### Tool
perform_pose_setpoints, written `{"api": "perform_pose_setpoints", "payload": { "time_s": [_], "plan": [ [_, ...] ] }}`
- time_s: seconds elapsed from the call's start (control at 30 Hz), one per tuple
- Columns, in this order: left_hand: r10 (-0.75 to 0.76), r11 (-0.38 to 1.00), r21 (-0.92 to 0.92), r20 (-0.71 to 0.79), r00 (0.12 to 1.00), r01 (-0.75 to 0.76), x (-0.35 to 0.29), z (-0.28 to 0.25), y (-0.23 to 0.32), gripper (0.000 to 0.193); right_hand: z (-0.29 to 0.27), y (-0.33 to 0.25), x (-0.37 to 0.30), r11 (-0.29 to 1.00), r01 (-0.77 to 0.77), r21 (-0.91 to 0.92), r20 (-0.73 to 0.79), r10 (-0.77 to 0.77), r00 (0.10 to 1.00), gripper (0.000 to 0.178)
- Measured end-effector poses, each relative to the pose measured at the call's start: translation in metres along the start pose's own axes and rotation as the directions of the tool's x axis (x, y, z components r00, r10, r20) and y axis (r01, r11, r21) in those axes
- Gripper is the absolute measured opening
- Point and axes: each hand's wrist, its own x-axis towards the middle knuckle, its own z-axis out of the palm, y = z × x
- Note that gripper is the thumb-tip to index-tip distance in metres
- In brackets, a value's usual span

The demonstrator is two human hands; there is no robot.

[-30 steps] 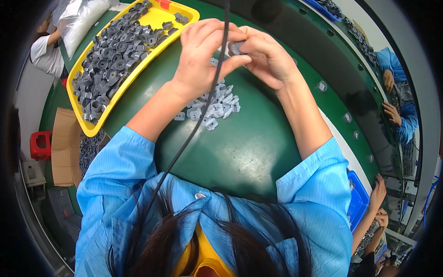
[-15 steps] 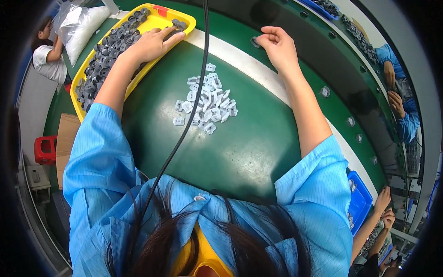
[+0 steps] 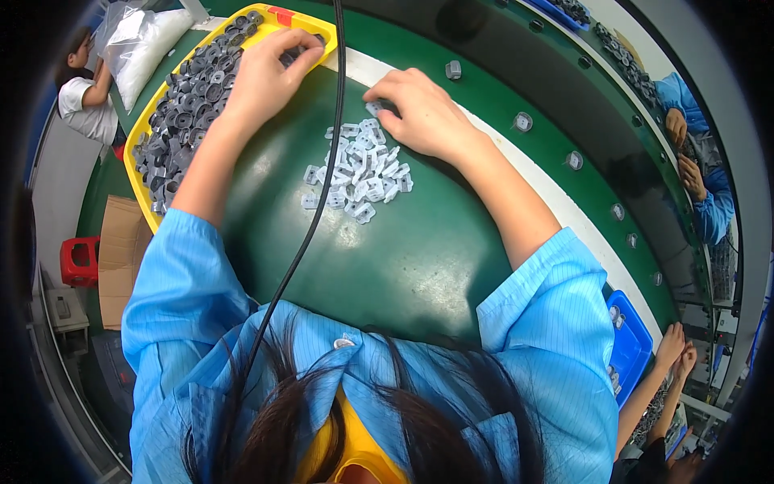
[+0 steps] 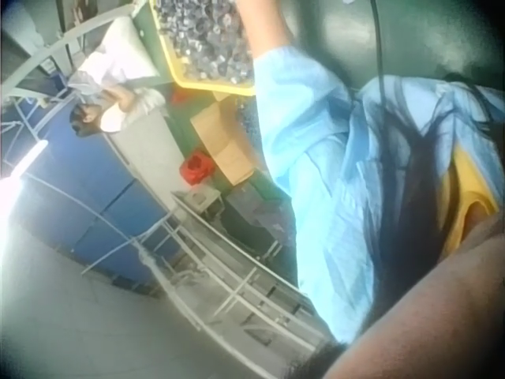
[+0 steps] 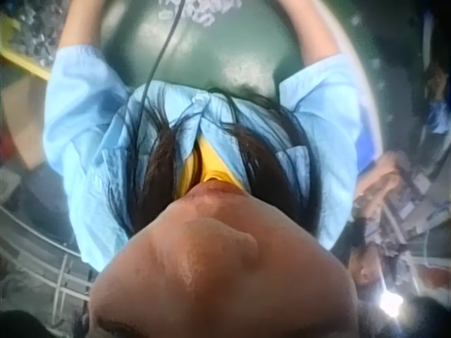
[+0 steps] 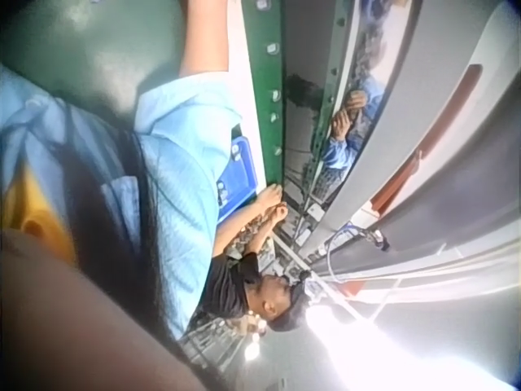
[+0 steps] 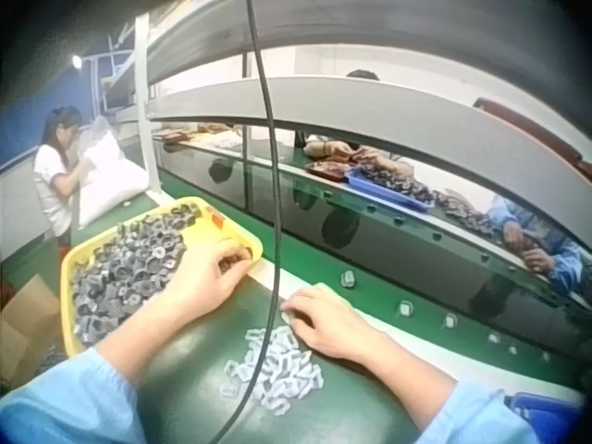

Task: The person assembles small circular plastic components onto translucent holders by hand at a factory workbench.

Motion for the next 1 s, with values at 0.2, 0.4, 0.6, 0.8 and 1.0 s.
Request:
{"api": "perform_pose_setpoints", "payload": {
  "time_s": [0.2, 0.4, 0.6, 0.8, 1.0],
  "plan": [
    [-0.255, 0.897, -0.322, 0.183, 0.949, 0.303, -0.013, 0.036, 0.028, 0.017, -0.005, 0.004, 0.0, 0.9, -0.335, 0.279, -0.03, 0.356, 0.934, 0.021],
    [-0.172, 0.921, -0.345, 0.051, 0.984, 0.18, -0.023, 0.05, 0.029, 0.021, -0.012, 0.005, 0.001, 0.924, -0.328, 0.195, 0.027, 0.33, 0.944, 0.021],
    [-0.105, 0.917, -0.382, 0.053, 0.993, 0.117, -0.024, 0.056, 0.035, 0.022, -0.017, 0.008, 0.005, 0.339, -0.267, 0.902, 0.037, 0.557, 0.83, 0.017],
    [-0.173, 0.926, -0.35, -0.067, 0.983, 0.139, -0.03, 0.059, 0.035, 0.035, -0.013, -0.001, 0.006, 0.433, -0.183, 0.883, -0.058, 0.486, 0.872, 0.014],
    [-0.135, 0.94, -0.324, -0.079, 0.988, 0.102, -0.028, 0.061, 0.039, 0.035, -0.014, -0.005, 0.006, 0.692, -0.122, 0.711, -0.257, 0.418, 0.871, 0.013]
  ]
}}
